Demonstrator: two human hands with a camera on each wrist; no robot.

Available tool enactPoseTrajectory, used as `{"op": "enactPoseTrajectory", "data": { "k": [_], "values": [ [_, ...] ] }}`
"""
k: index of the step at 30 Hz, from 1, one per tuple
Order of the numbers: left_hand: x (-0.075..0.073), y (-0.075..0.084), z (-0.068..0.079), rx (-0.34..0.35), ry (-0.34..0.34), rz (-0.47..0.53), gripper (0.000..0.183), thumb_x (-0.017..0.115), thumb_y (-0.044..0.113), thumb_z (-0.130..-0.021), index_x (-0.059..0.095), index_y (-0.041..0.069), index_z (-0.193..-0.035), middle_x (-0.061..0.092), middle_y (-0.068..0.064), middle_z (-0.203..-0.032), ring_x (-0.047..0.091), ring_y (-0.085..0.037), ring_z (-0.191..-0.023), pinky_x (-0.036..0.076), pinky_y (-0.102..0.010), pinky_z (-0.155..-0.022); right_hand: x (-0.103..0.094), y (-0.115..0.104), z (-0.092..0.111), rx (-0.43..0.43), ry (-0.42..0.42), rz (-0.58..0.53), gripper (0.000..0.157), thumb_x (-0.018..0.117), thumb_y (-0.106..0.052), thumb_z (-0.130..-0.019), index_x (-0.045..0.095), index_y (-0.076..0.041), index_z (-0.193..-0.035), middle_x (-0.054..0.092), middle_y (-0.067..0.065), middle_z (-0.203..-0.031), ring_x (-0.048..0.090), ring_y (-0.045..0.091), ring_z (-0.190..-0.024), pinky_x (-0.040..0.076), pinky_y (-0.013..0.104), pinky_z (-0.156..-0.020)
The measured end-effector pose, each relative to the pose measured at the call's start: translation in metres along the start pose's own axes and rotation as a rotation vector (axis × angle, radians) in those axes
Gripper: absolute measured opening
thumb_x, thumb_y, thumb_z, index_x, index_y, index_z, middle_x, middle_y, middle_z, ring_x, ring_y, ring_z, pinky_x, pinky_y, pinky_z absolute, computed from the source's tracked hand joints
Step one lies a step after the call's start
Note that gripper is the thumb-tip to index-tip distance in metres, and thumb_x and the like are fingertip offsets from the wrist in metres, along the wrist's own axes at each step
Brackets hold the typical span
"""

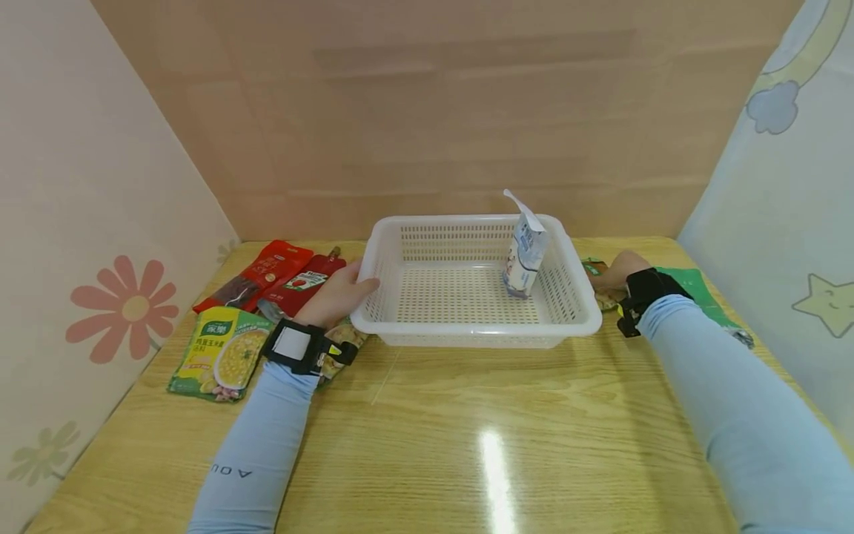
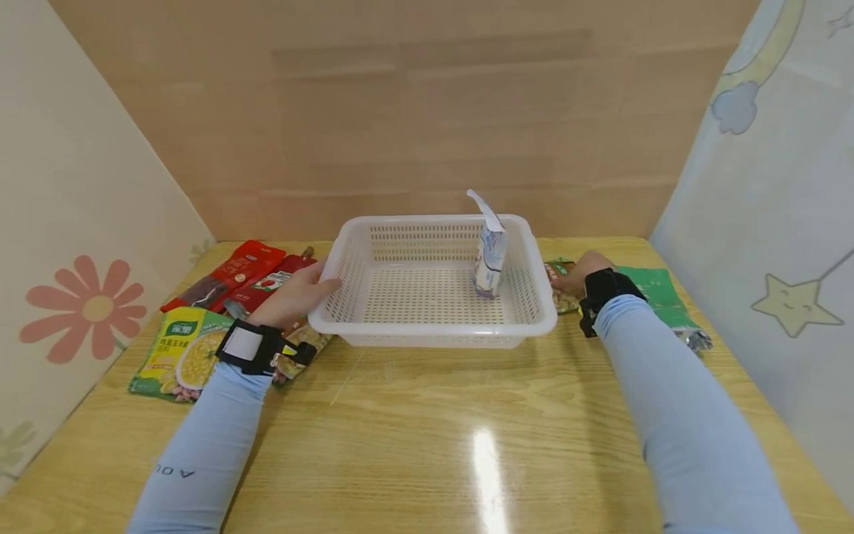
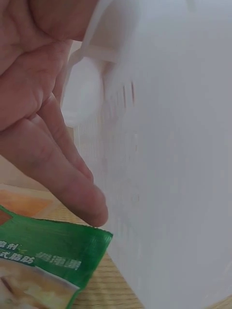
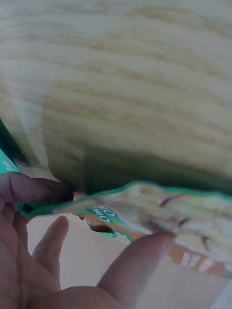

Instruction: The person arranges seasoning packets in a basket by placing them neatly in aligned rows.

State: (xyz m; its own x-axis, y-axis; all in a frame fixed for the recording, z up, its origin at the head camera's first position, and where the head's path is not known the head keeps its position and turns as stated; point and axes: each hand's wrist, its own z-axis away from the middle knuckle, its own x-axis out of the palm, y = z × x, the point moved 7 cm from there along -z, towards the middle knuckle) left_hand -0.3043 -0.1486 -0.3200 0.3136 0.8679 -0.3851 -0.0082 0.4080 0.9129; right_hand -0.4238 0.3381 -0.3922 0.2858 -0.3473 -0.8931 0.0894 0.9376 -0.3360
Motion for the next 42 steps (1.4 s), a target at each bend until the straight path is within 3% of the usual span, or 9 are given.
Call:
{"op": "enactPoseTrajectory", "data": {
  "k": [2, 5, 6, 11, 15, 19, 29, 37, 42],
  "values": [
    [0.0, -0.004, -0.003, -0.004, 0.001, 0.005, 0.058, 0.05, 0.012, -0.103, 0.024, 0.003, -0.155, 0.048, -0.029, -0.14, 0.059, -0.047, -0.114, 0.054, -0.054, -0.087, -0.003, 0.0, 0.005, 0.007, -0.022, 0.005, 0.078, 0.072, -0.06, -0.078, 0.063, 0.015, -0.095, 0.06, 0.031, -0.091, 0.06, 0.039, -0.079, 0.052, 0.042, -0.064],
    [-0.002, -0.015, -0.011, -0.001, 0.005, 0.015, 0.058, 0.05, 0.012, -0.103, 0.024, 0.006, -0.155, 0.049, -0.027, -0.14, 0.059, -0.046, -0.113, 0.054, -0.055, -0.086, -0.01, -0.004, 0.02, 0.01, -0.058, -0.02, 0.103, 0.069, -0.063, -0.081, 0.042, 0.024, -0.131, 0.04, 0.044, -0.131, 0.052, 0.051, -0.107, 0.053, 0.051, -0.077],
    [-0.002, -0.019, -0.014, 0.001, 0.009, 0.017, 0.058, 0.05, 0.012, -0.103, 0.024, 0.007, -0.156, 0.049, -0.026, -0.14, 0.06, -0.046, -0.113, 0.054, -0.055, -0.086, -0.012, -0.005, 0.026, 0.028, -0.067, -0.067, 0.102, 0.068, -0.061, -0.083, 0.04, 0.024, -0.133, 0.038, 0.044, -0.133, 0.052, 0.051, -0.107, 0.052, 0.051, -0.078],
    [-0.006, -0.031, -0.02, 0.015, 0.028, 0.011, 0.058, 0.053, 0.016, -0.103, 0.027, 0.012, -0.155, 0.053, -0.021, -0.138, 0.062, -0.041, -0.109, 0.055, -0.053, -0.084, -0.026, -0.015, 0.053, 0.05, -0.003, -0.319, 0.071, 0.065, -0.044, -0.091, 0.049, 0.017, -0.123, 0.055, 0.024, -0.095, 0.054, 0.027, -0.067, 0.049, 0.039, -0.058],
    [-0.004, -0.032, -0.021, 0.014, 0.033, 0.006, 0.058, 0.053, 0.018, -0.103, 0.028, 0.014, -0.155, 0.055, -0.019, -0.135, 0.064, -0.039, -0.107, 0.057, -0.051, -0.082, -0.035, -0.017, 0.073, 0.01, 0.099, -0.38, 0.056, 0.063, -0.038, -0.095, 0.053, 0.012, -0.118, 0.049, 0.001, -0.066, 0.043, 0.014, -0.051, 0.044, 0.034, -0.05],
    [-0.002, -0.032, -0.023, 0.014, 0.027, 0.013, 0.057, 0.052, 0.018, -0.103, 0.028, 0.013, -0.155, 0.054, -0.018, -0.135, 0.064, -0.038, -0.106, 0.057, -0.05, -0.082, -0.045, -0.018, 0.103, -0.034, 0.26, -0.412, 0.056, 0.059, -0.035, -0.098, 0.051, 0.011, -0.129, 0.055, 0.004, -0.072, 0.047, 0.02, -0.056, 0.042, 0.037, -0.05],
    [-0.006, -0.028, -0.018, 0.043, 0.03, -0.01, 0.057, 0.048, 0.017, -0.104, 0.026, 0.01, -0.156, 0.051, -0.022, -0.138, 0.062, -0.041, -0.109, 0.056, -0.051, -0.083, -0.082, -0.038, 0.164, -0.047, 0.558, -0.367, 0.054, 0.056, -0.038, -0.099, 0.061, 0.01, -0.124, 0.064, 0.01, -0.073, 0.05, 0.02, -0.051, 0.04, 0.037, -0.043],
    [-0.003, -0.01, -0.005, 0.031, 0.0, -0.016, 0.058, 0.045, 0.011, -0.104, 0.02, 0.002, -0.156, 0.045, -0.031, -0.142, 0.057, -0.049, -0.115, 0.052, -0.055, -0.088, -0.101, -0.049, 0.199, -0.003, 0.614, -0.407, 0.057, 0.061, -0.042, -0.095, 0.063, 0.005, -0.126, 0.068, 0.007, -0.087, 0.053, 0.013, -0.061, 0.045, 0.032, -0.046],
    [-0.006, -0.023, -0.015, 0.071, 0.019, -0.062, 0.058, 0.048, 0.016, -0.105, 0.023, 0.008, -0.157, 0.05, -0.026, -0.14, 0.062, -0.043, -0.111, 0.054, -0.053, -0.085, -0.108, -0.052, 0.217, 0.016, 0.658, -0.426, 0.058, 0.063, -0.043, -0.093, 0.063, 0.002, -0.13, 0.068, -0.008, -0.083, 0.055, 0.003, -0.065, 0.048, 0.025, -0.051]
  ]
}}
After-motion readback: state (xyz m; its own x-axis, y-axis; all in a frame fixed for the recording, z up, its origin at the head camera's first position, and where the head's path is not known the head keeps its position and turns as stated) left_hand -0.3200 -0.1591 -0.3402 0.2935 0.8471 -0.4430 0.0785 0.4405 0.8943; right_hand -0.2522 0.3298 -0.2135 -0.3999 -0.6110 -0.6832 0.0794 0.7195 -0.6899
